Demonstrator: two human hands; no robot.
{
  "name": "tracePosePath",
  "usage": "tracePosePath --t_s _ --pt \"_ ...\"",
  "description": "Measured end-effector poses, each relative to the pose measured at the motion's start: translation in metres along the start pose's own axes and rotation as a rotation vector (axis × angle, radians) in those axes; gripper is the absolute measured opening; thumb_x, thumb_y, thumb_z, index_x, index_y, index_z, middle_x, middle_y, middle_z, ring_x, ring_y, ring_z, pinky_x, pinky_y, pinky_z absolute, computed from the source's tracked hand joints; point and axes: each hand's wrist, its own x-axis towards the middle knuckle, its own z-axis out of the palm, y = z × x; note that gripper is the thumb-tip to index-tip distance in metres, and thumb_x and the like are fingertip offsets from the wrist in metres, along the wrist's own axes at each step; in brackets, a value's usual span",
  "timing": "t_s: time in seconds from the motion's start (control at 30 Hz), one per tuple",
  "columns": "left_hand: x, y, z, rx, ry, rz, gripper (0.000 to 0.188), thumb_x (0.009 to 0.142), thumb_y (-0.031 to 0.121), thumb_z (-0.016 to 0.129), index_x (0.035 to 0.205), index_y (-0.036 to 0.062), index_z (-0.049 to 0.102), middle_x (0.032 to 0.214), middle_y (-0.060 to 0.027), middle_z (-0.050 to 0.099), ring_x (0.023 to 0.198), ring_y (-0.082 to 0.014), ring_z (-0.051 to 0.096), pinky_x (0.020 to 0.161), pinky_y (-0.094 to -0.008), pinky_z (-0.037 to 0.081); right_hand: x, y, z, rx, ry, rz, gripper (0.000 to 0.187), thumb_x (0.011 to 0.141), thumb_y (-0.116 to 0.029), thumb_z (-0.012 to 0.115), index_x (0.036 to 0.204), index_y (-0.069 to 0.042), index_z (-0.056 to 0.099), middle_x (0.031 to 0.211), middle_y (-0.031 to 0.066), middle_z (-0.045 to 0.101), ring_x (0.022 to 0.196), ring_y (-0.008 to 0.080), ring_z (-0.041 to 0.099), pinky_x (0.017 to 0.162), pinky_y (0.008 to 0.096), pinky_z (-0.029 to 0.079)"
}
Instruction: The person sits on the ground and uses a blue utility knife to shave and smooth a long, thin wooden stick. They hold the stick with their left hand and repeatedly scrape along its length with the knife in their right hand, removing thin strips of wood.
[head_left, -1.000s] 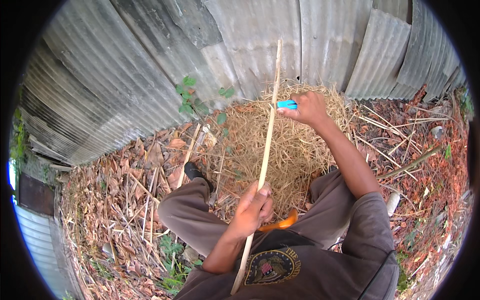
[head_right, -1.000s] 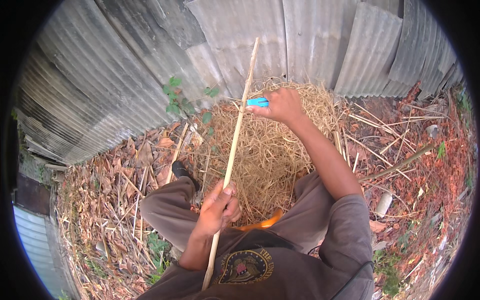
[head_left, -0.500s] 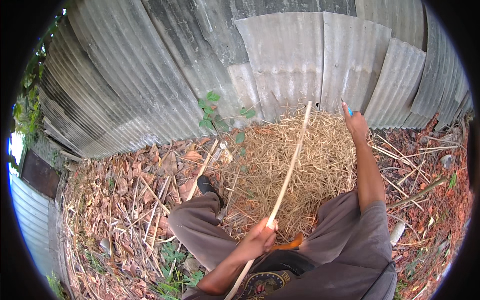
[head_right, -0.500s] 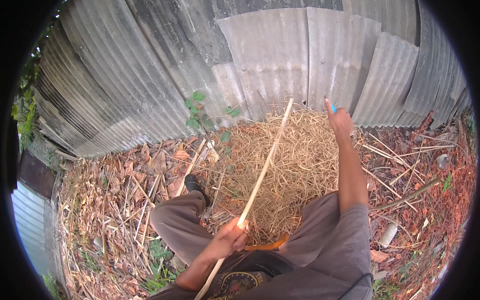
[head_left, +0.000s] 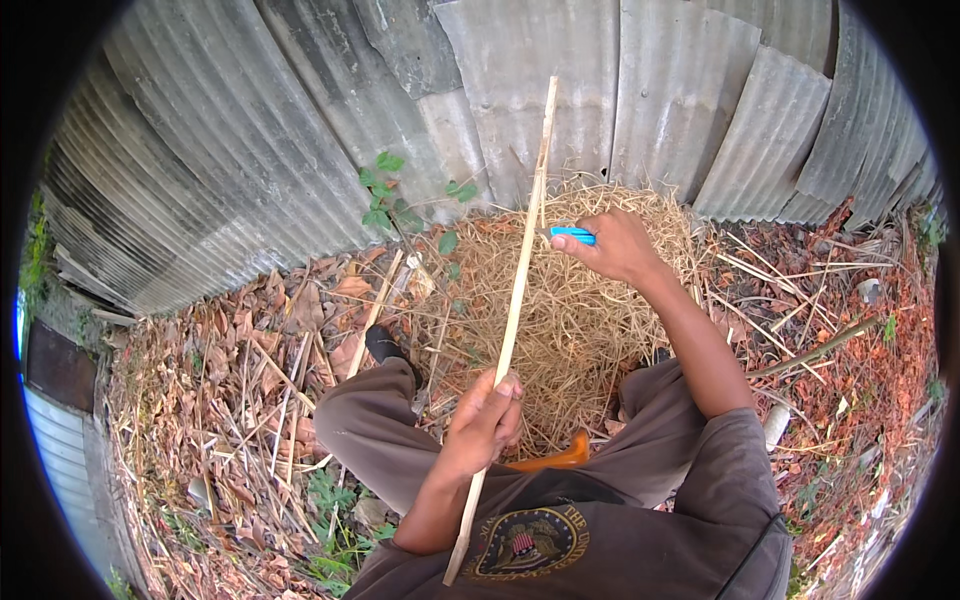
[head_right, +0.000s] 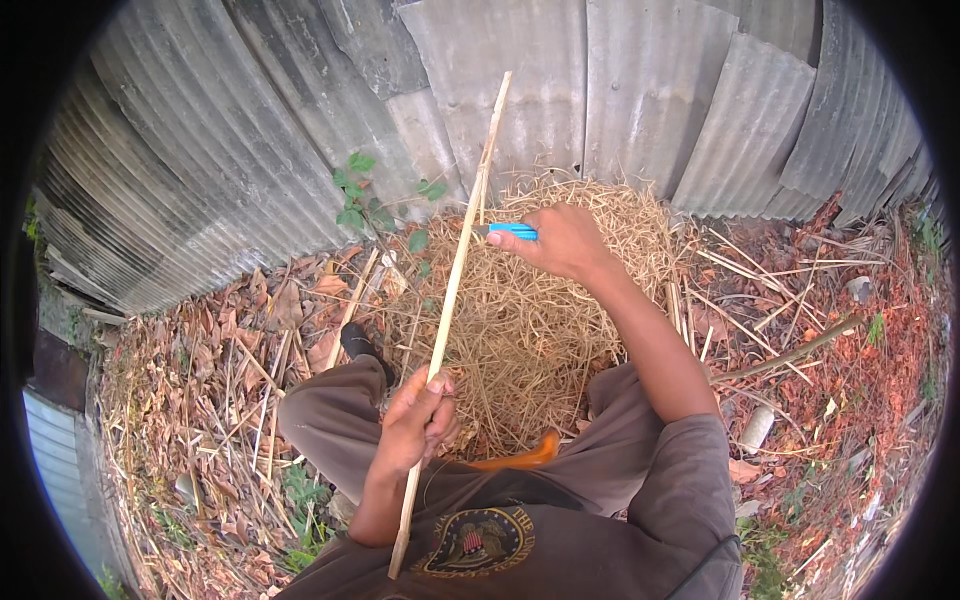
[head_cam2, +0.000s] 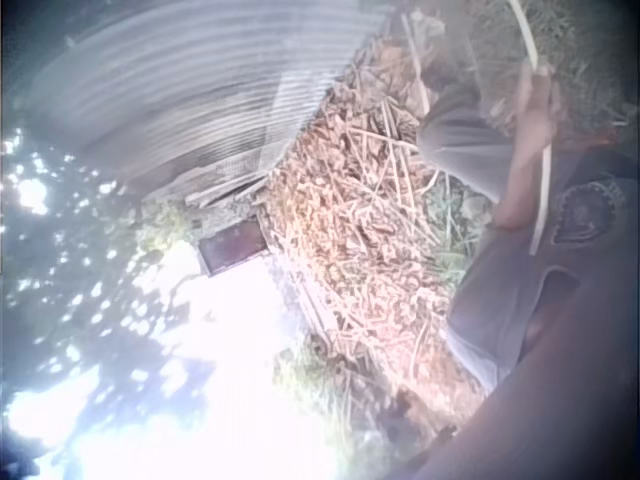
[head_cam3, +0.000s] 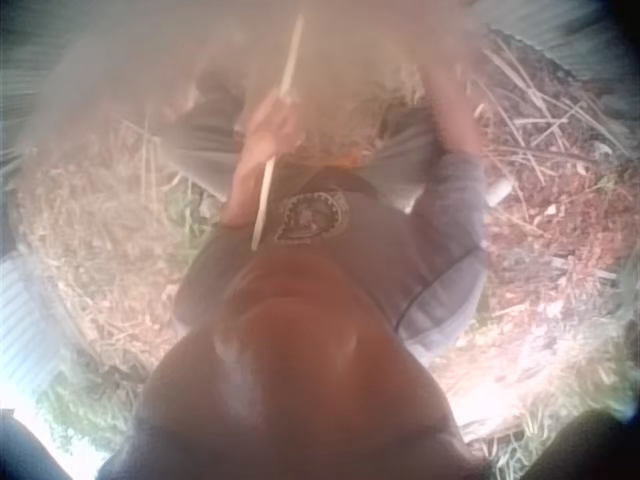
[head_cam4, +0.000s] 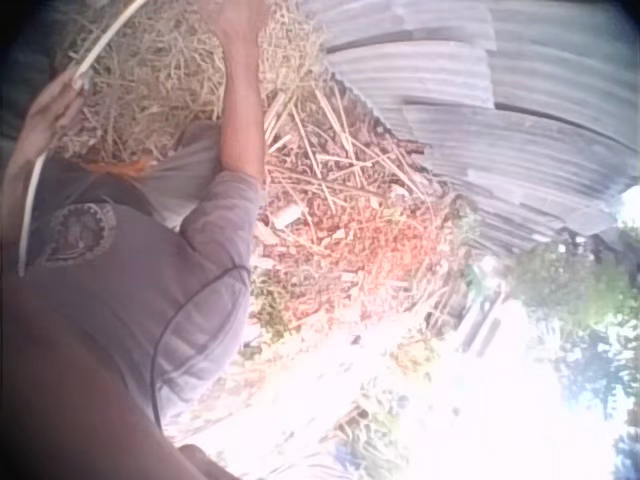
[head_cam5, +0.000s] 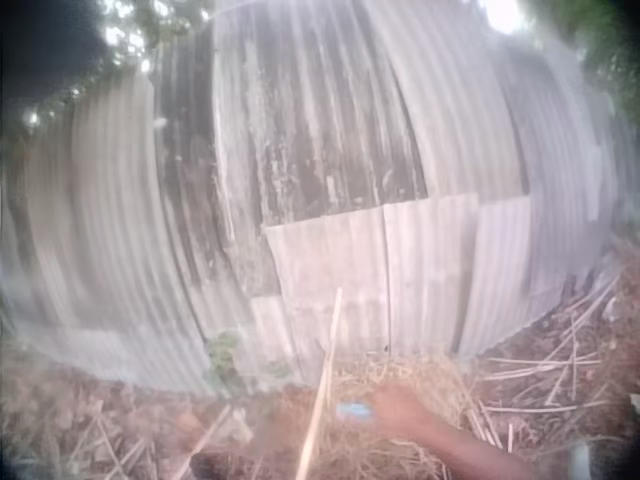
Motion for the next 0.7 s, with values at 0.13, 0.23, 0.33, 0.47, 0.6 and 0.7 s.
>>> tracePosePath --t_s 0.13,0.23,0.33,0.47,0.6,0.7 --pt "-0.003 0.006 0.002 -0.045 0.007 0.035 0.019 0.103 0.025 0.037 0.1 0.0071 0.043 0.053 0.0034 0.031 0.04 -0.0065 0.025 0.042 -0.0225 0.025 0.006 0.006 0.003 0.065 -0.177 -0.045 0.079 0.077 -0.082 0.041 0.053 -0.008 0.057 0.046 0.0078 0.049 0.048 0.0289 0.055 0.05 0.0429 0.042" --pt "-0.006 0.008 -0.001 -0.063 0.036 0.042 0.019 0.103 0.024 0.037 0.099 0.0075 0.043 0.052 0.0038 0.032 0.04 -0.0061 0.025 0.042 -0.022 0.024 0.007 0.01 0.009 0.102 -0.121 -0.183 0.081 0.075 -0.083 0.041 0.05 -0.008 0.054 0.045 0.0077 0.047 0.047 0.0276 0.054 0.047 0.0427 0.039" --pt "-0.008 0.009 0.0 -0.056 0.03 0.026 0.018 0.103 0.025 0.037 0.099 0.0081 0.044 0.052 0.0041 0.032 0.04 -0.0059 0.025 0.042 -0.022 0.024 0.005 0.002 0.0 0.049 -0.239 -0.184 0.076 0.078 -0.078 0.046 0.05 -0.007 0.053 0.045 0.008 0.046 0.045 0.0283 0.051 0.047 0.0417 0.037" --pt "-0.009 0.006 0.003 -0.073 0.061 0.046 0.018 0.103 0.025 0.037 0.098 0.0087 0.044 0.051 0.0039 0.031 0.039 -0.006 0.024 0.043 -0.0223 0.024 0.004 -0.007 -0.013 -0.173 -0.437 -0.063 0.076 0.078 -0.078 0.046 0.056 -0.007 0.06 0.047 0.0092 0.05 0.047 0.0289 0.053 0.048 0.0414 0.039" --pt "-0.007 0.004 0.005 -0.06 0.025 0.041 0.018 0.103 0.025 0.036 0.099 0.0085 0.044 0.051 0.0036 0.03 0.039 -0.0061 0.024 0.043 -0.0224 0.025 0.004 -0.001 -0.001 0.015 -0.068 -0.071 0.079 0.08 -0.079 0.041 0.058 -0.006 0.063 0.049 0.0102 0.053 0.049 0.0288 0.057 0.049 0.0425 0.043" --pt "-0.008 0.0 0.007 -0.063 -0.015 0.011 0.018 0.103 0.025 0.036 0.099 0.0082 0.043 0.052 0.0034 0.031 0.041 -0.0063 0.024 0.044 -0.0224 0.026 0.008 0.003 0.007 0.176 0.14 0.001 0.078 0.081 -0.078 0.039 0.06 -0.007 0.064 0.051 0.0114 0.055 0.052 0.0292 0.059 0.051 0.0436 0.045"
